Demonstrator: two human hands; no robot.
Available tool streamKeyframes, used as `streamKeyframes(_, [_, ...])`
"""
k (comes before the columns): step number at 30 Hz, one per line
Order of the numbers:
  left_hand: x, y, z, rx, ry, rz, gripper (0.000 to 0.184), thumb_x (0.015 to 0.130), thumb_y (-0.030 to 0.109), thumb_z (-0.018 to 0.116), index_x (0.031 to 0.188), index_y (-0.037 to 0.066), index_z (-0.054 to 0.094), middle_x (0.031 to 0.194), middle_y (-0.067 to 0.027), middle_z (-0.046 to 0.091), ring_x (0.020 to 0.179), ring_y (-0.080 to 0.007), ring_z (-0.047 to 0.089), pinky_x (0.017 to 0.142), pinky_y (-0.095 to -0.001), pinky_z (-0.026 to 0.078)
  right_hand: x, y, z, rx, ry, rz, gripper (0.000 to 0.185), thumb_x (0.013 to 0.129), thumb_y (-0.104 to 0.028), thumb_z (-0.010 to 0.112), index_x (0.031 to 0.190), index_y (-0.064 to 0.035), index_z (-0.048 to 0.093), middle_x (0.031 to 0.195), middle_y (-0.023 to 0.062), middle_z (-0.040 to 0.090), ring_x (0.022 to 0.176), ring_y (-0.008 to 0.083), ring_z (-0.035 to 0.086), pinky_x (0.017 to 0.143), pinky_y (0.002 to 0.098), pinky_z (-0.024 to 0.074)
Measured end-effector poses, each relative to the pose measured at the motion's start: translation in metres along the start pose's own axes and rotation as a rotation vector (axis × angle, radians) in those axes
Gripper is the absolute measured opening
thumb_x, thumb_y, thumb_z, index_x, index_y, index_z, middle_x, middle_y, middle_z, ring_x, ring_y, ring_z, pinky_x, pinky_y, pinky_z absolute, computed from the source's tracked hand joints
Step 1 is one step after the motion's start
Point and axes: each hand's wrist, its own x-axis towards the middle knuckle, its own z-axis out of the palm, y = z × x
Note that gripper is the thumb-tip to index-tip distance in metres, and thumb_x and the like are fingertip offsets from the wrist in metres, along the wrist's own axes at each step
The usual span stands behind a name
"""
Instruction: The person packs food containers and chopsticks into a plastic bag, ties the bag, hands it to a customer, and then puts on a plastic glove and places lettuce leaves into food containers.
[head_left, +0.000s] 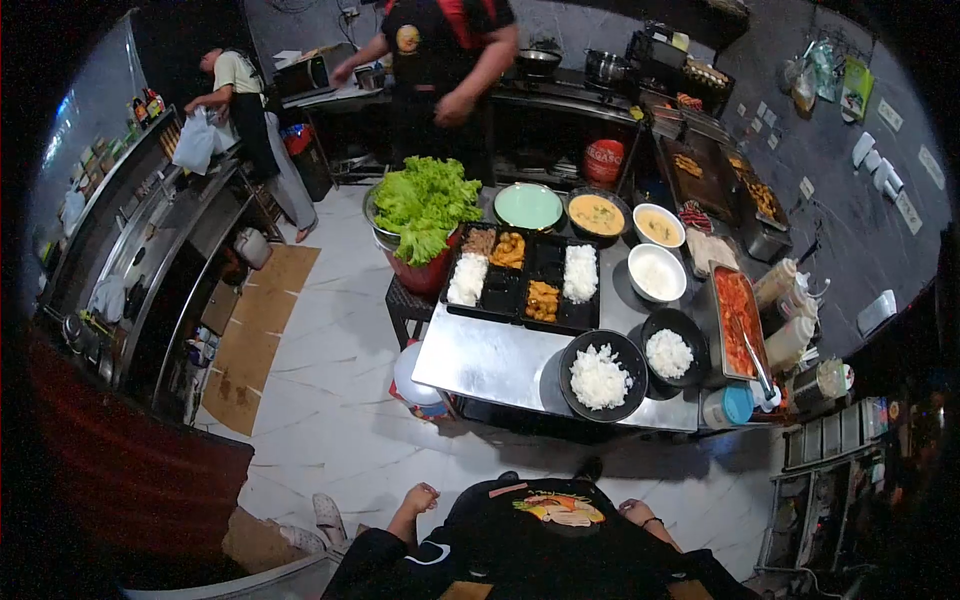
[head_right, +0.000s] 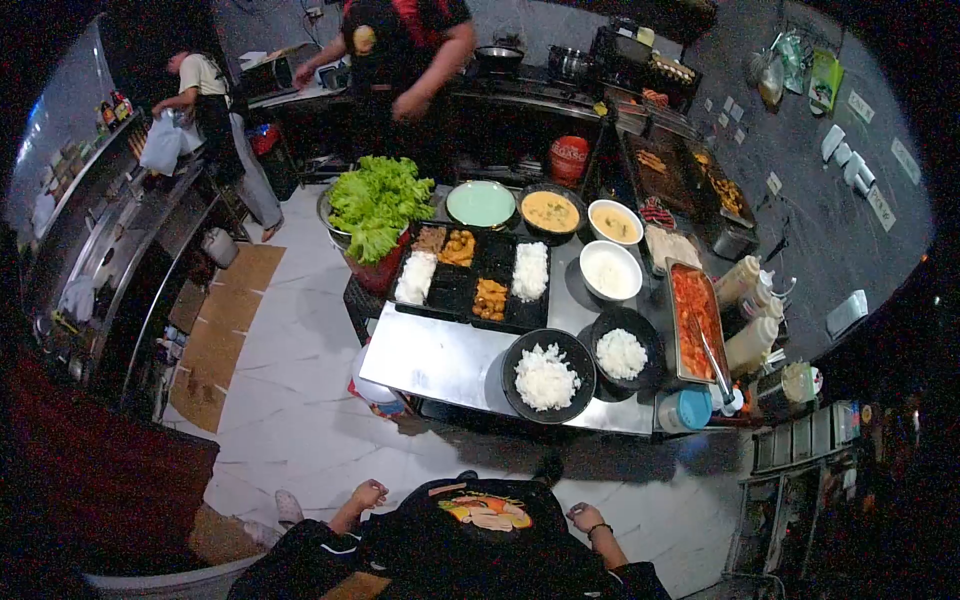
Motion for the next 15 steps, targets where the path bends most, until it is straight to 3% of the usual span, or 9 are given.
streamKeyframes(4, [-0.014, -0.001, -0.001, 0.027, 0.008, 0.039, 0.021, 0.076, 0.026, 0.064, 0.076, 0.005, 0.058, 0.063, -0.0053, 0.059, 0.048, -0.0158, 0.055, 0.039, -0.0301, 0.040, 0.001, 0.001, 0.000, -0.028, -0.020, -0.080, 0.034, 0.072, -0.036, 0.064, 0.093, -0.0099, 0.066, 0.089, 0.0138, 0.065, 0.086, 0.0250, 0.062, 0.076, 0.0335, 0.0477])
streamKeyframes(6, [0.011, -0.029, 0.002, -0.019, -0.101, 0.080, 0.023, 0.077, 0.027, 0.063, 0.071, 0.006, 0.059, 0.060, -0.0046, 0.058, 0.046, -0.0155, 0.053, 0.038, -0.0298, 0.038, 0.005, 0.007, 0.005, -0.140, 0.057, -0.071, 0.023, 0.078, -0.020, 0.061, 0.095, -0.0033, 0.060, 0.076, 0.0090, 0.064, 0.062, 0.0184, 0.059, 0.058, 0.0309, 0.0485])
streamKeyframes(8, [0.023, -0.040, -0.001, -0.099, -0.120, 0.128, 0.022, 0.077, 0.027, 0.062, 0.073, 0.005, 0.060, 0.059, -0.0051, 0.057, 0.045, -0.0154, 0.052, 0.038, -0.0298, 0.038, -0.002, 0.002, -0.001, -0.097, 0.003, -0.100, 0.022, 0.078, -0.017, 0.059, 0.095, -0.0024, 0.059, 0.074, 0.0087, 0.062, 0.061, 0.0183, 0.059, 0.057, 0.0306, 0.0482])
streamKeyframes(10, [0.028, -0.044, -0.002, 0.203, -0.113, 0.359, 0.023, 0.077, 0.027, 0.063, 0.076, 0.004, 0.060, 0.062, -0.0059, 0.058, 0.046, -0.0156, 0.053, 0.039, -0.0299, 0.039, -0.003, -0.005, -0.006, -0.047, -0.047, -0.114, 0.021, 0.078, -0.014, 0.056, 0.094, -0.0014, 0.059, 0.072, 0.0083, 0.061, 0.061, 0.0182, 0.058, 0.056, 0.0303, 0.0480])
streamKeyframes(11, [0.020, -0.033, -0.002, 0.196, -0.106, 0.359, 0.023, 0.077, 0.027, 0.063, 0.076, 0.004, 0.060, 0.062, -0.0059, 0.058, 0.046, -0.0156, 0.053, 0.039, -0.0299, 0.039, -0.001, -0.005, -0.005, -0.052, -0.038, -0.143, 0.021, 0.077, -0.013, 0.055, 0.094, -0.0012, 0.059, 0.072, 0.0087, 0.062, 0.060, 0.0181, 0.058, 0.054, 0.0309, 0.0469])
streamKeyframes(13, [-0.001, -0.002, -0.004, 0.084, 0.029, 0.011, 0.025, 0.076, 0.026, 0.064, 0.082, 0.003, 0.059, 0.065, -0.0068, 0.060, 0.048, -0.0162, 0.055, 0.040, -0.0300, 0.041, 0.001, -0.001, -0.003, -0.052, -0.019, -0.194, 0.022, 0.075, -0.010, 0.053, 0.095, -0.0008, 0.059, 0.073, 0.0095, 0.063, 0.058, 0.0181, 0.057, 0.050, 0.0320, 0.0447])
streamKeyframes(15, [0.017, -0.010, -0.002, 0.025, 0.048, 0.058, 0.026, 0.076, 0.026, 0.064, 0.084, 0.002, 0.059, 0.065, -0.0073, 0.060, 0.049, -0.0164, 0.055, 0.041, -0.0301, 0.042, -0.009, -0.018, -0.006, -0.034, -0.007, -0.126, 0.022, 0.075, -0.010, 0.054, 0.095, -0.0015, 0.059, 0.073, 0.0096, 0.063, 0.057, 0.0178, 0.057, 0.049, 0.0319, 0.0443])
